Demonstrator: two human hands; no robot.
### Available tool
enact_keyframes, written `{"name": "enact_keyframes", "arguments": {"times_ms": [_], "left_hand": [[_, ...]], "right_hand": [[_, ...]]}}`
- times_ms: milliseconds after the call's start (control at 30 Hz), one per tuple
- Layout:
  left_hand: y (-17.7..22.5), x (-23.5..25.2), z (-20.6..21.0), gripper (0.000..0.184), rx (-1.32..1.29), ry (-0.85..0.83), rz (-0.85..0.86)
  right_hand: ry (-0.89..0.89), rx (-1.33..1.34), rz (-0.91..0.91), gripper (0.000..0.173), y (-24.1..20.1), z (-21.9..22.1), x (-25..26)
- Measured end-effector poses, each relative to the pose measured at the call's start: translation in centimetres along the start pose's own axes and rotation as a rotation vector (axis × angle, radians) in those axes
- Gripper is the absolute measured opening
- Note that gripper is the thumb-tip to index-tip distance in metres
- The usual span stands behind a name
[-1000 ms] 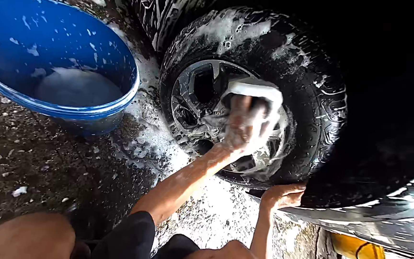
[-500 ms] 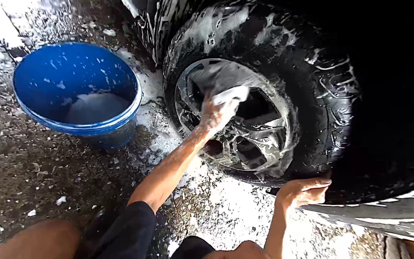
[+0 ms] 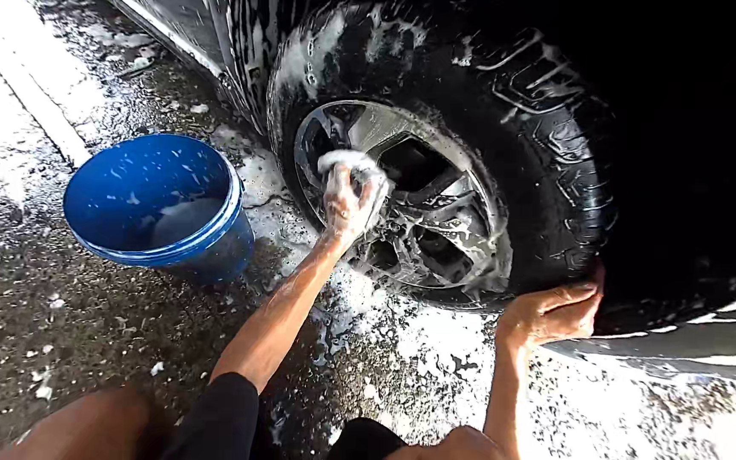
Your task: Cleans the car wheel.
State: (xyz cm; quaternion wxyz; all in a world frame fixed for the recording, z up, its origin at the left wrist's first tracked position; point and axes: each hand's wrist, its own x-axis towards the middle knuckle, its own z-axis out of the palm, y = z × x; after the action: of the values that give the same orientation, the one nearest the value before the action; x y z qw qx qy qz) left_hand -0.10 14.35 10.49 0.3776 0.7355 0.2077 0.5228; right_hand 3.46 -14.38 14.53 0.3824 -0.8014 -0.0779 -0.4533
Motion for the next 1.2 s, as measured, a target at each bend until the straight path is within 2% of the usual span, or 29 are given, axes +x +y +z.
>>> {"name": "enact_keyframes", "arguments": {"times_ms": [67, 133, 267, 300, 400, 433, 500, 600, 667, 767, 833, 900, 1000, 1033, 1067, 1100, 1200], "left_hand": [[1.3, 1.4, 0.4, 0.050, 0.015, 0.052, -0.005], [0.5, 0.1, 1.3, 0.050, 0.020, 0.089, -0.020], [-3.3, -6.2, 0.9, 0.047, 0.001, -0.074, -0.283], [-3.1, -6.9, 0.4, 0.043, -0.014, -0.097, -0.285], [0.8, -5.9, 1.4, 0.020, -0.110, -0.095, 0.067], [1.9, -5.3, 2.0, 0.017, -0.152, -0.101, 0.146], [1.8, -4.7, 2.4, 0.018, -0.145, -0.120, 0.221], [-1.2, -6.4, 2.2, 0.015, -0.003, -0.070, 0.206], [0.7, -6.9, 2.1, 0.013, -0.015, -0.069, 0.117], [7.6, -5.4, 2.3, 0.015, -0.112, -0.102, 0.015], [12.1, -4.0, 1.7, 0.020, -0.242, -0.153, -0.128], [14.5, -1.8, 1.5, 0.025, -0.513, -0.117, -0.411], [14.7, 2.5, 1.5, 0.029, -0.981, 0.111, -1.020], [14.7, 3.3, 1.3, 0.032, -1.037, 0.124, -1.135], [14.9, 3.4, 1.1, 0.034, -1.026, 0.096, -1.150], [15.3, 2.6, 1.0, 0.033, -0.972, 0.053, -1.073], [14.8, -0.4, 0.6, 0.029, -0.754, -0.176, -0.655]], "right_hand": [[-0.004, 0.026, -0.009, 0.038, 0.3, 0.1, -0.2], [-0.013, 0.013, -0.023, 0.038, 0.5, 0.0, -0.1], [-0.036, 0.009, -0.005, 0.039, 0.4, -0.4, -0.2], [-0.031, 0.026, 0.000, 0.040, 0.5, -0.2, -0.3], [0.017, 0.088, 0.006, 0.039, 0.5, 0.4, -0.6], [0.008, 0.088, 0.012, 0.040, 0.5, 0.3, -0.6], [-0.017, 0.051, 0.014, 0.040, 0.2, 0.0, -0.7], [0.001, -0.001, 0.068, 0.041, -0.7, 0.1, -0.6], [0.035, 0.012, 0.095, 0.043, -0.8, 0.5, -0.8], [0.040, 0.012, 0.073, 0.043, -0.4, 0.7, -1.0], [0.025, -0.014, 0.067, 0.044, -0.2, 0.5, -1.1], [-0.020, -0.030, 0.048, 0.045, -0.4, 0.2, -1.0], [-0.056, -0.037, 0.023, 0.045, -0.4, -0.3, -1.2], [-0.061, -0.044, 0.010, 0.044, -0.4, -0.5, -1.2], [-0.069, -0.054, 0.002, 0.044, -0.4, -0.7, -1.2], [-0.078, -0.068, -0.006, 0.044, -0.4, -0.8, -1.2], [-0.077, -0.129, -0.035, 0.045, 0.0, -0.7, -1.1]]}}
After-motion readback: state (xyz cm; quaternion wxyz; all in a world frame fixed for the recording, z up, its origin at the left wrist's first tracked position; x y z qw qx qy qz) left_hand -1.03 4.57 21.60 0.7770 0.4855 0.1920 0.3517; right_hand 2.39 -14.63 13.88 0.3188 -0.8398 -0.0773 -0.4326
